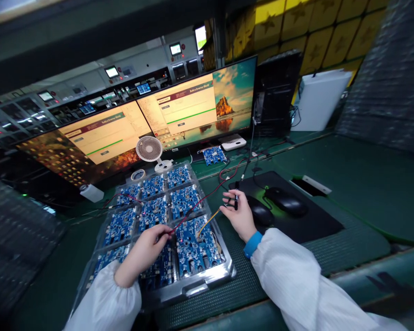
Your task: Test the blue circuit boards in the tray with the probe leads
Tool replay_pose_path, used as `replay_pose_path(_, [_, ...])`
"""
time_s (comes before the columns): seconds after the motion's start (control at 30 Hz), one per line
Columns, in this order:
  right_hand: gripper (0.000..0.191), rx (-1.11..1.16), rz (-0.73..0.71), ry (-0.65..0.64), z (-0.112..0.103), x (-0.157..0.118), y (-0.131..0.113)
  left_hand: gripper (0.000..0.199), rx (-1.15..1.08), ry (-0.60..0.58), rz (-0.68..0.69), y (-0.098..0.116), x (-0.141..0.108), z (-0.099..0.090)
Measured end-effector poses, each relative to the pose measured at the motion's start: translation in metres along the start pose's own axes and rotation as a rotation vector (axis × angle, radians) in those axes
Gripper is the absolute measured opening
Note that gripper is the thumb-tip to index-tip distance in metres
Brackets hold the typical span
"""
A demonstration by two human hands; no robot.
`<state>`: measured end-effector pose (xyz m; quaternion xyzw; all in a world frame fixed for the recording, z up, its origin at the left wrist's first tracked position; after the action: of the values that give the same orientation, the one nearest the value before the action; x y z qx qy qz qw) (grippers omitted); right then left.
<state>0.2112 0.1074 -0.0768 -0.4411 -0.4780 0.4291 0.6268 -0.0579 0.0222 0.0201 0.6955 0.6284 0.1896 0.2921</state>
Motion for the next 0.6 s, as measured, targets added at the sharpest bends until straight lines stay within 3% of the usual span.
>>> replay_pose_path(0.27, [0.059, 0.032, 0.006, -0.021, 0.000, 0.000, 0.001, 0.023, 0.040, -0.036, 0.014, -0.004, -0.003, -0.008])
replay_pose_path(0.43, [0.059, 0.037, 0.011, -0.030, 0.000, 0.000, 0.001, 0.024, 0.102, 0.014, 0.060, -0.015, -0.001, -0.014])
replay_pose_path(0.6, [0.058, 0.025, 0.025, -0.024, 0.000, 0.000, 0.001, 0.017, 0.039, 0.050, 0.011, -0.006, 0.002, -0.015])
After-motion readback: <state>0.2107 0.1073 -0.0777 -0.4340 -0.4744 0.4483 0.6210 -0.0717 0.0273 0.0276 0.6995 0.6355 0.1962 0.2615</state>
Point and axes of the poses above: each hand's wrist, its own x-axis towards the middle knuckle, its own z-axis out of the palm, y = z × x, the point moved 1 cm from there along x, towards the middle knuckle, and after that the axes turned 2 degrees about -z, right-handed, at the moved point
